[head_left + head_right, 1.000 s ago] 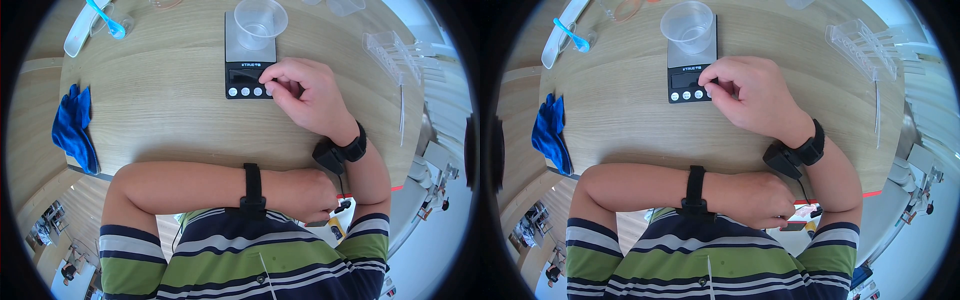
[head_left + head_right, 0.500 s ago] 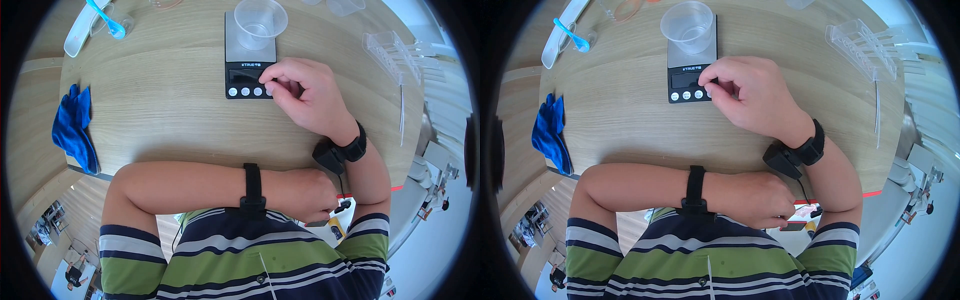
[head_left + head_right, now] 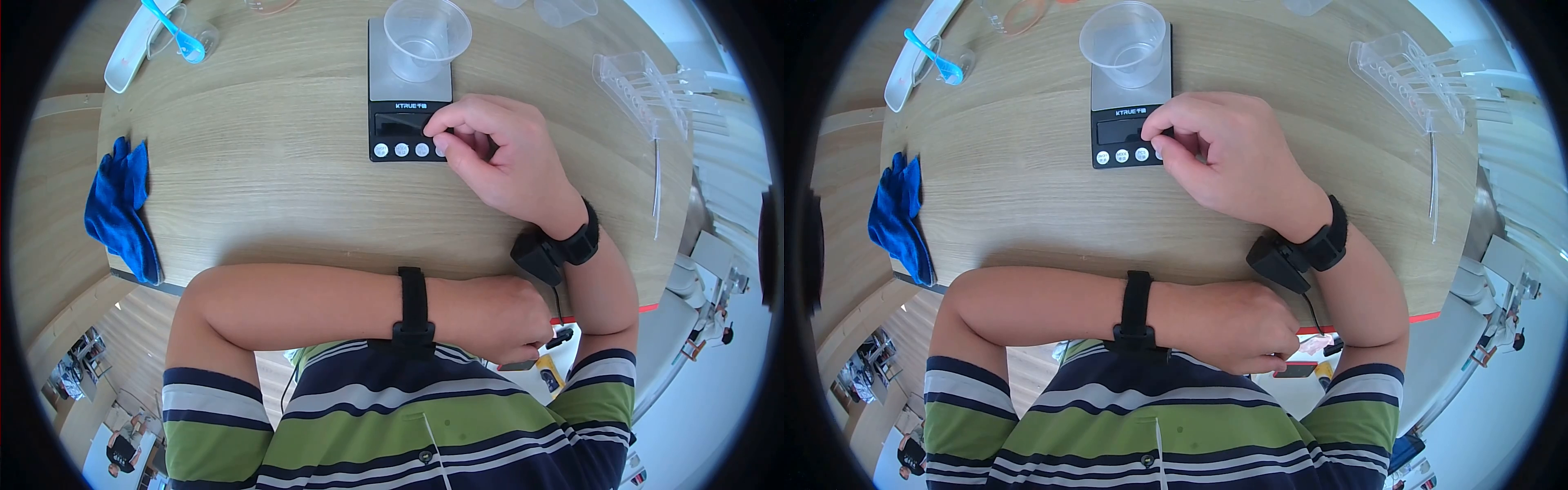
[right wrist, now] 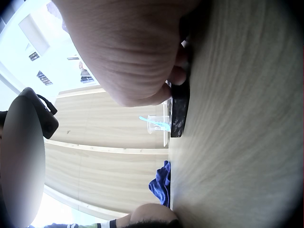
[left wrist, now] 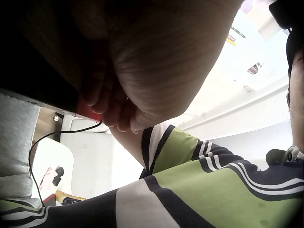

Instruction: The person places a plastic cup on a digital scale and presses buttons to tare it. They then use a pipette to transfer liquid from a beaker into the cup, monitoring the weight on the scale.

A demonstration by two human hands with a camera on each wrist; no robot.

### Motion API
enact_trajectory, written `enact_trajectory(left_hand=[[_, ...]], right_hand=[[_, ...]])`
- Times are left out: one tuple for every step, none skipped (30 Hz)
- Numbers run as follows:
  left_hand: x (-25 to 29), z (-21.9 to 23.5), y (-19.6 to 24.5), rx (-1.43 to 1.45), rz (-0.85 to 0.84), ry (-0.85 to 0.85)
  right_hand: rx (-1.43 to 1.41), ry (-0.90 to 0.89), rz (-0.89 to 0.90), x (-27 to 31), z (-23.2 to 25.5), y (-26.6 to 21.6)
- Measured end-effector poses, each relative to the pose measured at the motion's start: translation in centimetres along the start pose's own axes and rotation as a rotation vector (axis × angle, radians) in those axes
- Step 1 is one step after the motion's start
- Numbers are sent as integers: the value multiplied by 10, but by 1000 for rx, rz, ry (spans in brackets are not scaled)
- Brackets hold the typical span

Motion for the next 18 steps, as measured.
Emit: enact_trajectory(left_hand=[[0, 0, 0, 0, 0, 0], [0, -1, 0, 6, 4, 0], [0, -1, -1, 13, 7, 0], [0, -1, -1, 13, 7, 0], [0, -1, -1, 10, 7, -2], [0, -1, -1, 7, 6, -4], [0, -1, -1, 7, 6, -4], [0, -1, 0, 4, 7, -5], [0, -1, 0, 2, 7, -6], [0, -1, -1, 2, 8, -6], [0, -1, -1, 1, 6, -4], [0, -1, -1, 0, 4, -2], [-1, -1, -1, 0, 4, -2], [-1, -1, -1, -3, 4, -4], [0, -1, -1, -6, 4, -6], [0, -1, -1, -6, 4, -6], [0, -1, 0, -7, -1, 0], [0, 0, 1, -8, -6, 7]], right_hand=[[-5, 1, 0, 0, 0, 0], [-5, 1, 0, 0, 0, 0], [0, 0, 0, 0, 0, 0], [4, -2, 0, 0, 0, 0], [4, -2, 0, 0, 0, 0], [1, -1, 5, 0, 0, 0], [-2, 0, 10, 0, 0, 0], [-2, 1, 10, 0, 0, 0], [-3, -4, 3, 0, 0, 0], [-4, -9, -3, 0, 0, 1], [-5, -9, -4, 0, 0, 1], [1, -6, 2, 0, 0, 1], [7, -2, 9, 0, 0, 0], [6, -2, 9, 0, 0, 0], [-4, -2, 5, 0, 0, -1], [-15, -1, 1, 0, 0, -1], [-15, -1, 0, 0, 0, -1], [-13, 1, 0, 0, 0, 0]])
Point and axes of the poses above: each hand's wrist, its own x-axis away from the middle knuckle, its own z-axis out of the back of the hand, y = z × x, the point moved 10 cm from there along -x, towards the middle knuckle, and after that the axes turned 15 degrees about -z, right-handed, at the moved point
